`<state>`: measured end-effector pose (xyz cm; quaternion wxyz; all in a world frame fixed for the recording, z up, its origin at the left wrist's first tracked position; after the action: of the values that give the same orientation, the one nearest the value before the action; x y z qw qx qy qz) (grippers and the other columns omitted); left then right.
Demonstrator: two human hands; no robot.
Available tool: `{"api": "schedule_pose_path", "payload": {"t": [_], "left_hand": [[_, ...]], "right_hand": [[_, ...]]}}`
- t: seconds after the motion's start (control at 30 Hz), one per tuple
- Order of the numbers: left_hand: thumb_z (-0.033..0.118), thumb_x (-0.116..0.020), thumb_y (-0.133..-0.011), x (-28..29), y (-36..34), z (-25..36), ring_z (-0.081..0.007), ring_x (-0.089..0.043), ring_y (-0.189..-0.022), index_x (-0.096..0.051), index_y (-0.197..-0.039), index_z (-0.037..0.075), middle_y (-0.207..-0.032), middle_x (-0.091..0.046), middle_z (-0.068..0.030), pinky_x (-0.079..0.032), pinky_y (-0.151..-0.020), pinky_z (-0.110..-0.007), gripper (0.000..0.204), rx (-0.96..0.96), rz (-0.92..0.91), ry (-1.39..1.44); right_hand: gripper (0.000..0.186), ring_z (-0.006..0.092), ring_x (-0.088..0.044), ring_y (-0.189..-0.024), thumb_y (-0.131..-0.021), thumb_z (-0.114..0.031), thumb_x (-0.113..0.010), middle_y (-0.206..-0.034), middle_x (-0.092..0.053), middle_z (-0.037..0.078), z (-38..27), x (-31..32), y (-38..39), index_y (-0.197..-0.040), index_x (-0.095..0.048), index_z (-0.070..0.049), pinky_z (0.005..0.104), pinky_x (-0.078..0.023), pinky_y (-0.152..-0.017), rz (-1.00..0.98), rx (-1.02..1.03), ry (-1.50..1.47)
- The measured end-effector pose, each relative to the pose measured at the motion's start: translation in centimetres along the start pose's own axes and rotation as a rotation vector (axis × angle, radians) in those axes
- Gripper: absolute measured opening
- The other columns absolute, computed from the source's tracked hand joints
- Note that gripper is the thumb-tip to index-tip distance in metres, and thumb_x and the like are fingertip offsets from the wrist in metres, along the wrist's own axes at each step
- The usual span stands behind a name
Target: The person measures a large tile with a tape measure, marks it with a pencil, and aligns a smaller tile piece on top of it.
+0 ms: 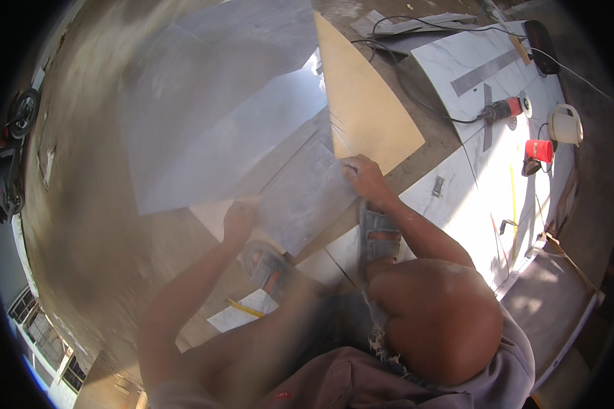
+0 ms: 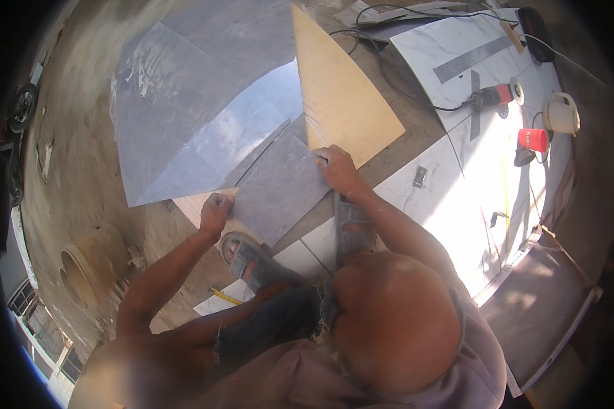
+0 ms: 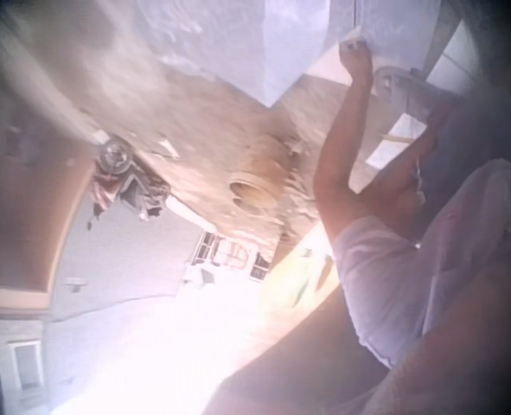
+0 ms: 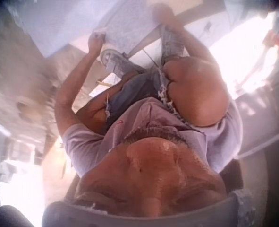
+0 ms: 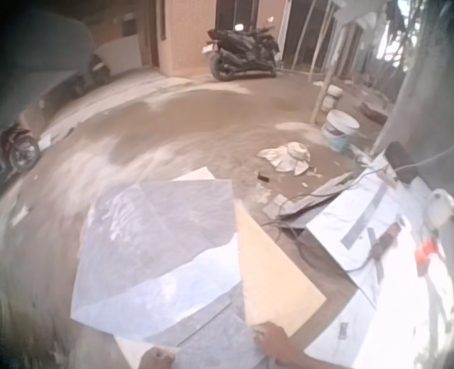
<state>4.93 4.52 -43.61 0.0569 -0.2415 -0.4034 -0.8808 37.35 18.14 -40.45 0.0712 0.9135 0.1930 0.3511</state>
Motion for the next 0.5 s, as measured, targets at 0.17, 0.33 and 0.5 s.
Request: {"api": "schedule_pose_path", "payload": {"t": [0.17, 0.33, 0.5], "left_hand": [[0.020, -0.065, -0.087, -0.3, -0.3, -1.8, -0.0131, -0.054, -0.068, -0.056, -0.085, 0.000, -0.076, -0.057, -0.0051, -0.047, -0.061, -0.030, 0.021, -0.027, 0.030, -0.032], [0.018, -0.065, -0.086, -0.4, 0.5, 0.2, -0.0127, -0.054, -0.068, -0.056, -0.085, 0.000, -0.076, -0.057, -0.0050, -0.047, -0.061, -0.029, 0.020, 0.041, 0.007, 0.021], [0.018, -0.066, -0.086, 0.3, -0.5, -0.7, -0.0113, -0.053, -0.066, -0.057, -0.083, 0.002, -0.076, -0.056, -0.0033, -0.046, -0.058, -0.028, 0.018, 0.010, 0.065, -0.036]], "right_hand": [[0.023, 0.0377, -0.059, -0.089, -0.084, -0.016, -0.061, -0.091, -0.062, 0.020, 0.1, -0.7, -0.1, -0.103, -0.068, -0.004, 0.0432, -0.047, -0.080, 0.016, 0.041, -0.004], [0.023, 0.0380, -0.059, -0.089, -0.084, -0.015, -0.060, -0.092, -0.062, 0.021, 0.1, -0.3, -0.4, -0.103, -0.068, -0.006, 0.0443, -0.047, -0.080, 0.029, 0.035, -0.007], [0.020, 0.0381, -0.060, -0.090, -0.086, -0.017, -0.058, -0.092, -0.061, 0.021, -0.3, -0.6, -1.1, -0.099, -0.068, -0.006, 0.0461, -0.047, -0.080, -0.038, -0.036, 0.077]]}}
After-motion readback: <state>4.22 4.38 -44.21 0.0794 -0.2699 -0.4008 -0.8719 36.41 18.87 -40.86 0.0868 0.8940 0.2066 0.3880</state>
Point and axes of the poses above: each hand's wrist, its own y-axis away from the middle knuckle, its own x-axis out of the back of the hand, z = x × y, the point moved 6 cm from there along -y, towards the middle knuckle
